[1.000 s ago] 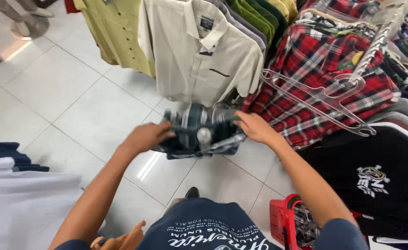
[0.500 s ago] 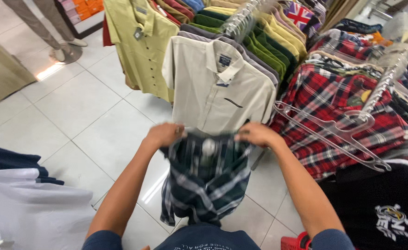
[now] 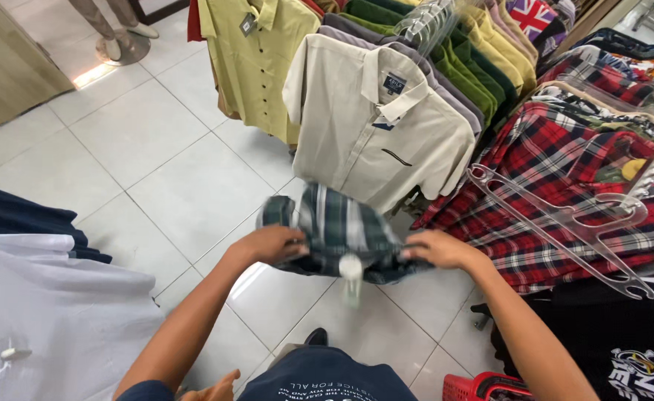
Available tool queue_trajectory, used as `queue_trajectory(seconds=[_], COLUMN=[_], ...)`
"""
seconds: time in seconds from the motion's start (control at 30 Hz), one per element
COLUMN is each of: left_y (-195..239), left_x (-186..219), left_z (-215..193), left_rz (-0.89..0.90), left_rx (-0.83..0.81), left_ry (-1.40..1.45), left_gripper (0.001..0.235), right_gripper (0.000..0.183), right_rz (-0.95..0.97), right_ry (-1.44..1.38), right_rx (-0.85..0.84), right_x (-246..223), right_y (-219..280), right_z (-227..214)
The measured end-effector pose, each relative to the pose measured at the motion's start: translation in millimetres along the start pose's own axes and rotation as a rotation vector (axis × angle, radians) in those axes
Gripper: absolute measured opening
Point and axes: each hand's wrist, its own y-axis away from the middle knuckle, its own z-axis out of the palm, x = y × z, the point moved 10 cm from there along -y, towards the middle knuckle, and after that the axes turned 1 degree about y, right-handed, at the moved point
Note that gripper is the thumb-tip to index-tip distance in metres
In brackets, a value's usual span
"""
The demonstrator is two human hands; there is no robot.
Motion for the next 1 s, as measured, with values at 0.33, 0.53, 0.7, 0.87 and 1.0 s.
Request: queue_trajectory(seconds=[0.33, 0.53, 0.7, 0.87, 1.0], left_y=[-33.3, -46.0, -39.7, -62.5, -80.6], left_x=[-69.6, -9.2, 12.5, 24.3, 50.8], left_z=[-14.5, -22.8, -127.5, -80.4, -27.6], left_rz=[-0.322, -0.114, -0.127, -0.141, -0.066], left_rx=[0.085, -0.174, 0.564, 0.226, -0.151], left_ry=[-0.022, -0.026, -0.025, -0.101, -0.058], left_gripper=[0.034, 0.036, 0.039, 0.034, 0.031], right_gripper=[0.033, 0.035, 0.037, 0.046, 0.033], right_rz=[0.008, -0.039, 0.143, -0.067, 0.078], right_ry=[-0.148, 0.028, -0.108, -0.194, -0.11], right_rx=[-0.041, -0.106, 0.644, 0.057, 0.307], right_x=[22.1, 7.9, 56.0, -46.1, 45.5], right_y=[-55.1, -73.5, -73.2, 1.6, -13.7], right_z=[25.9, -15.1, -44.8, -29.8, -38.1])
